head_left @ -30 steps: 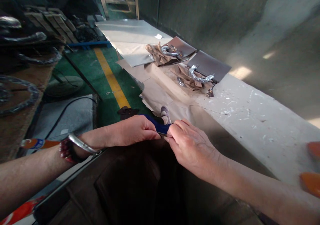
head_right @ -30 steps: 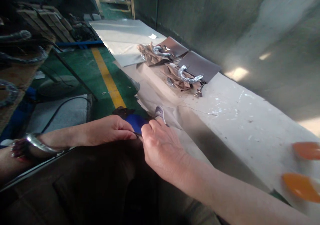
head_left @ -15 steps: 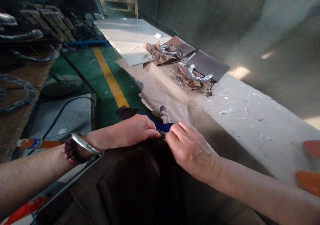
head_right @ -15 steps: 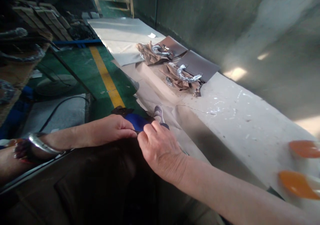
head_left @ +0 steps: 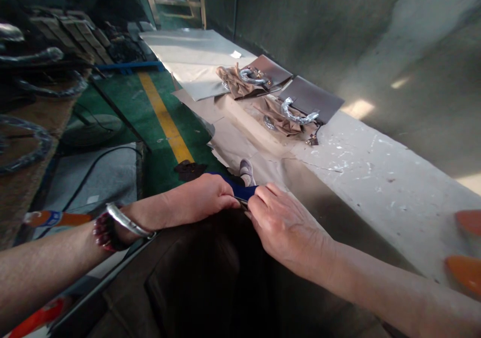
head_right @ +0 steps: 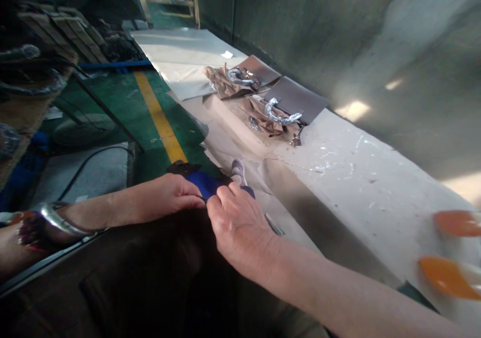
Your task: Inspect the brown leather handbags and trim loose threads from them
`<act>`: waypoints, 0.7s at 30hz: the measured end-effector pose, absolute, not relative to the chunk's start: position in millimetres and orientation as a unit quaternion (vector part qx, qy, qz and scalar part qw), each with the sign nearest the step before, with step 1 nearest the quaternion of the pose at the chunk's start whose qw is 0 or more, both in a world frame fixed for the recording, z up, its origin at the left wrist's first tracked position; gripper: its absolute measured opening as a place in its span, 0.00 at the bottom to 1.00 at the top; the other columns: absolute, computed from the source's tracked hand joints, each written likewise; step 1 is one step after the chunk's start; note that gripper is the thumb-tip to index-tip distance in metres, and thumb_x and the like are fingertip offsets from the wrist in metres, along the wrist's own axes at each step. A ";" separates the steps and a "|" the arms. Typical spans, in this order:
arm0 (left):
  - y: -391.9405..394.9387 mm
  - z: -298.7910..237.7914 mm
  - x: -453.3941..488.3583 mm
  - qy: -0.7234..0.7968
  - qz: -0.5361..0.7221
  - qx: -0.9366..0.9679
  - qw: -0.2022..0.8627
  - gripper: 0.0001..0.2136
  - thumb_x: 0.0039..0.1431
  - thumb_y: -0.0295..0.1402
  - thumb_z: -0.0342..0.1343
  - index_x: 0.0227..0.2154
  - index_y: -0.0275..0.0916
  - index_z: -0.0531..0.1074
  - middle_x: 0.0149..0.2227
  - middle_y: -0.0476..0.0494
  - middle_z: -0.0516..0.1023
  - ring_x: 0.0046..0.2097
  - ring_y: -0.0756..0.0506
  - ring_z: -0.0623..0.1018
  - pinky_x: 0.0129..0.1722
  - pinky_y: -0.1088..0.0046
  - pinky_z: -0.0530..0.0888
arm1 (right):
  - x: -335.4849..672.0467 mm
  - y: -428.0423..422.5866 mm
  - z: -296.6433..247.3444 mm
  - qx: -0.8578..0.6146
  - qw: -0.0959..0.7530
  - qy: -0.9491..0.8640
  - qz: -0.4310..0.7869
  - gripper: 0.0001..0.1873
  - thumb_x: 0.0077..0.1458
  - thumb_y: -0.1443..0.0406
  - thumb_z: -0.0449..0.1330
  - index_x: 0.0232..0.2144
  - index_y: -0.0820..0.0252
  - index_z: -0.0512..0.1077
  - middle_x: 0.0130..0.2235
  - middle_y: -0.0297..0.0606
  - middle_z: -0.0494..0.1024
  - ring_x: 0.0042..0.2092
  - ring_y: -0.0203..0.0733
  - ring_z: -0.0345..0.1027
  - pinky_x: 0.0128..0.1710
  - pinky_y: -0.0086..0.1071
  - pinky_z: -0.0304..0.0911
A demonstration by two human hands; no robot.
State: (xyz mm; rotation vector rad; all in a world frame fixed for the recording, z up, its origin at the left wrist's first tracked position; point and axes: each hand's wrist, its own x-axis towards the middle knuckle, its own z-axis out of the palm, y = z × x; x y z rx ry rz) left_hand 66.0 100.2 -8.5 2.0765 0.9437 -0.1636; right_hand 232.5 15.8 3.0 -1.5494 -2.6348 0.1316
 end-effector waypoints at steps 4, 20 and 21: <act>98.0 -4.4 63.7 0.376 -0.070 0.822 0.423 0.14 0.54 0.37 0.47 0.27 0.35 0.76 0.24 0.49 0.75 0.28 0.50 0.72 0.28 0.80 0.64 | 233.4 18.0 1.1 -0.536 0.085 -0.834 0.102 0.09 0.55 0.74 0.51 0.26 0.61 0.67 0.32 0.38 0.66 0.37 0.40 0.59 0.36 0.34 0.60; 99.7 -7.4 55.9 0.362 -0.085 0.755 0.540 0.17 0.53 0.43 0.50 0.32 0.35 0.77 0.25 0.49 0.75 0.29 0.48 0.72 0.28 0.78 0.67 | 250.1 33.9 -14.1 -0.659 0.139 -0.680 0.290 0.13 0.49 0.56 0.60 0.23 0.59 0.64 0.21 0.29 0.69 0.23 0.32 0.60 0.21 0.26 0.49; 99.8 -7.3 56.2 0.363 -0.087 0.752 0.543 0.17 0.53 0.43 0.49 0.33 0.35 0.77 0.26 0.49 0.75 0.29 0.48 0.72 0.28 0.78 0.67 | 252.0 34.8 -15.4 -0.654 0.150 -0.677 0.302 0.12 0.49 0.57 0.61 0.26 0.59 0.65 0.23 0.29 0.69 0.24 0.32 0.60 0.22 0.26 0.50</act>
